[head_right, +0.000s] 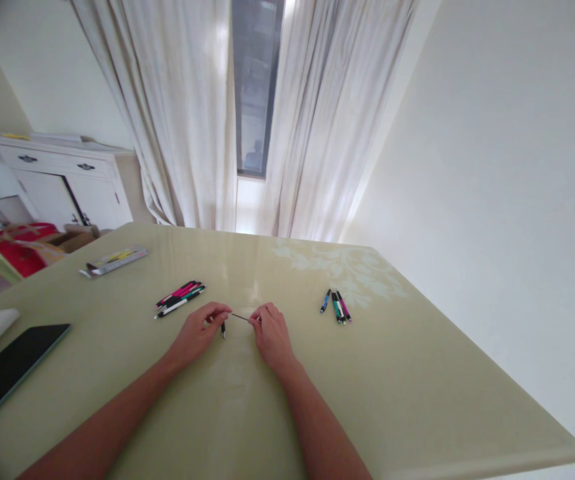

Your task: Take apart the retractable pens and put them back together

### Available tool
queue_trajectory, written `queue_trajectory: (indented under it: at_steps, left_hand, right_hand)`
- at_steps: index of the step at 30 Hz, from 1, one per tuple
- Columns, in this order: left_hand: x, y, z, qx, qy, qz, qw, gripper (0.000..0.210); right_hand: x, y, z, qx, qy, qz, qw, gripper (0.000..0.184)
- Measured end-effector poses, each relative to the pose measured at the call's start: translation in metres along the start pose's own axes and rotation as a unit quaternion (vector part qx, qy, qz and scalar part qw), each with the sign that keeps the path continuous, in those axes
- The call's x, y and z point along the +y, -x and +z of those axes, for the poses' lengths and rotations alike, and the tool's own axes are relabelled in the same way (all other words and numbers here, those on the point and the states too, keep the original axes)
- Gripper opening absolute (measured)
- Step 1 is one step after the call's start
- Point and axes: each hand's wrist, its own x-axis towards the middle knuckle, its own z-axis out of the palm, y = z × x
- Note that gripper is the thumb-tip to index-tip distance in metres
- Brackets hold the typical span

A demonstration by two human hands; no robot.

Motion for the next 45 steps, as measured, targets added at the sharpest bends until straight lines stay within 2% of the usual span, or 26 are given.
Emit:
queue_trajectory:
  at_steps: [7,12,14,16,20,28,32,36,40,45]
  left_hand:
    - [0.002,0.001,0.000,-0.089,-0.040,0.074,0.992,0.025]
    - [-0.009,0.001,0.003,0.009,-0.130,0.039,0.991,0.033]
    - [-0.016,0.001,0.005,0.023,-0.172,0.016,0.985,0.036]
    - [-0.021,0.002,0.007,0.012,-0.191,0.007,0.982,0.032]
    - [-0.019,0.002,0.007,-0.031,-0.144,0.018,0.989,0.025]
    - [-0.008,0.002,0.001,-0.068,-0.034,0.005,0.997,0.026]
    - [-0.009,0.004,0.005,-0.080,-0.045,-0.007,0.996,0.022]
    - [-0.005,0.005,0.006,-0.067,-0.080,-0.003,0.995,0.017]
    - [0.000,0.003,0.004,-0.047,-0.007,-0.009,0.999,0.020]
    - [0.004,0.002,0.001,-0.057,0.032,0.020,0.998,0.022]
  right_hand:
    - [-0.001,0.001,0.003,-0.027,-0.014,-0.024,0.999,0.008]
    - [0.003,0.000,0.003,0.012,-0.046,0.005,0.999,0.010]
    - [0.005,-0.001,0.003,0.034,-0.054,0.021,0.998,0.011]
    - [0.008,-0.001,0.003,0.046,-0.061,0.034,0.996,0.011]
    - [0.009,-0.002,0.003,0.042,-0.070,0.039,0.996,0.011]
    - [0.009,-0.001,0.003,0.024,-0.073,0.036,0.996,0.010]
    - [0.010,-0.001,0.004,0.019,-0.077,0.030,0.996,0.010]
    - [0.010,-0.001,0.003,0.019,-0.079,0.027,0.996,0.010]
    - [0.010,-0.001,0.003,0.023,-0.087,0.018,0.996,0.010]
    - [0.011,-0.001,0.003,0.020,-0.095,0.018,0.995,0.009]
